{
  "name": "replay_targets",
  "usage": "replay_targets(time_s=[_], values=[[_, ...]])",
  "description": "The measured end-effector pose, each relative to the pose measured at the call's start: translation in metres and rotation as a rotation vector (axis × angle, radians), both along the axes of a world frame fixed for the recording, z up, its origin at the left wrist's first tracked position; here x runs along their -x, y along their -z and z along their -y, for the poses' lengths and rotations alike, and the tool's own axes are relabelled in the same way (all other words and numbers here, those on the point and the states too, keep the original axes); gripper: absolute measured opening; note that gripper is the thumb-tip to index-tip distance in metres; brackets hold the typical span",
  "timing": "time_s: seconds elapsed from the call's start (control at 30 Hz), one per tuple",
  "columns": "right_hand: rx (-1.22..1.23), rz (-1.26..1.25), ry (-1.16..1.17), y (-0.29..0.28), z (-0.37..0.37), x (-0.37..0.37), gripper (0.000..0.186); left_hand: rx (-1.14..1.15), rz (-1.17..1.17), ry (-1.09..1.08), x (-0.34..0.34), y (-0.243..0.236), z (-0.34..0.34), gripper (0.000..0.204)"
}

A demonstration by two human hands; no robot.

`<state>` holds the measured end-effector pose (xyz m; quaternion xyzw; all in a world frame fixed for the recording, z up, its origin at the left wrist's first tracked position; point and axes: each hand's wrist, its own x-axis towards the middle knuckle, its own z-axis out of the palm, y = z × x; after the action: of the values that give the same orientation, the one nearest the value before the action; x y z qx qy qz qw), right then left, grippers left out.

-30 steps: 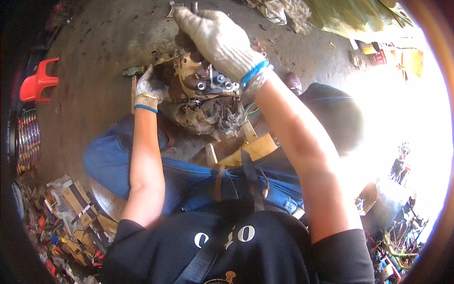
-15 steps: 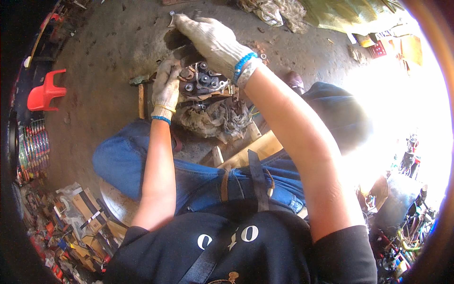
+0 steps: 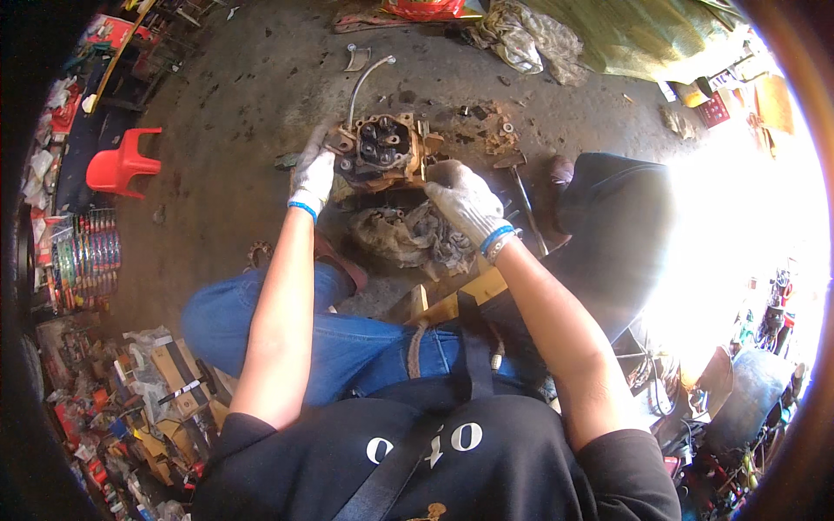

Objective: The person sits on the floor and disassembles a small engine block using a hammer, screwdriver, and power drill. They remove bolts and internal components, placing them into a bucket.

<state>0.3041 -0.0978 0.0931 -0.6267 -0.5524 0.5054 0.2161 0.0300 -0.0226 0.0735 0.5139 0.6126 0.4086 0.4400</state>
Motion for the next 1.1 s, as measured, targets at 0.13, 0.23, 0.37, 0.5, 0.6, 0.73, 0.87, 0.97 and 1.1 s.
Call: replay_targets(time_s=[0.13, 0.23, 0.37, 0.5, 0.6, 0.73, 0.87, 0.97, 1.1], values=[[-0.002, 0.044, -0.085, 0.008, -0.003, 0.0, 0.048, 0.031, -0.002, -0.01, 0.011, -0.001, -0.002, 0.041], [0.049, 0.17, -0.159, 0.021, 0.001, -0.011, 0.049, 0.034, 0.073, -0.054, 0.02, 0.007, -0.009, 0.048], [0.182, 0.329, -0.177, 0.058, 0.012, -0.032, 0.046, 0.056, 0.168, -0.099, 0.035, 0.025, -0.023, 0.051], [0.293, 0.391, -0.191, 0.096, 0.021, -0.048, 0.041, 0.07, 0.366, -0.268, 0.044, 0.038, -0.032, 0.042], [0.257, 0.363, -0.24, 0.108, 0.024, -0.053, 0.037, 0.034, 0.335, -0.354, 0.045, 0.043, -0.037, 0.037], [0.247, 0.341, -0.19, 0.117, 0.025, -0.056, 0.032, -0.005, 0.434, -0.381, 0.044, 0.049, -0.042, 0.035], [-0.101, 0.787, -0.772, 0.143, 0.032, -0.076, 0.025, 0.1, 0.324, -0.399, 0.053, 0.056, -0.046, 0.026], [-0.046, 0.931, -0.705, 0.168, 0.035, -0.103, 0.023, 0.042, 0.41, -0.26, 0.066, 0.058, -0.047, 0.03], [0.177, 1.019, -0.696, 0.181, 0.034, -0.142, 0.021, 0.039, 0.716, -0.401, 0.069, 0.052, -0.052, 0.041]])
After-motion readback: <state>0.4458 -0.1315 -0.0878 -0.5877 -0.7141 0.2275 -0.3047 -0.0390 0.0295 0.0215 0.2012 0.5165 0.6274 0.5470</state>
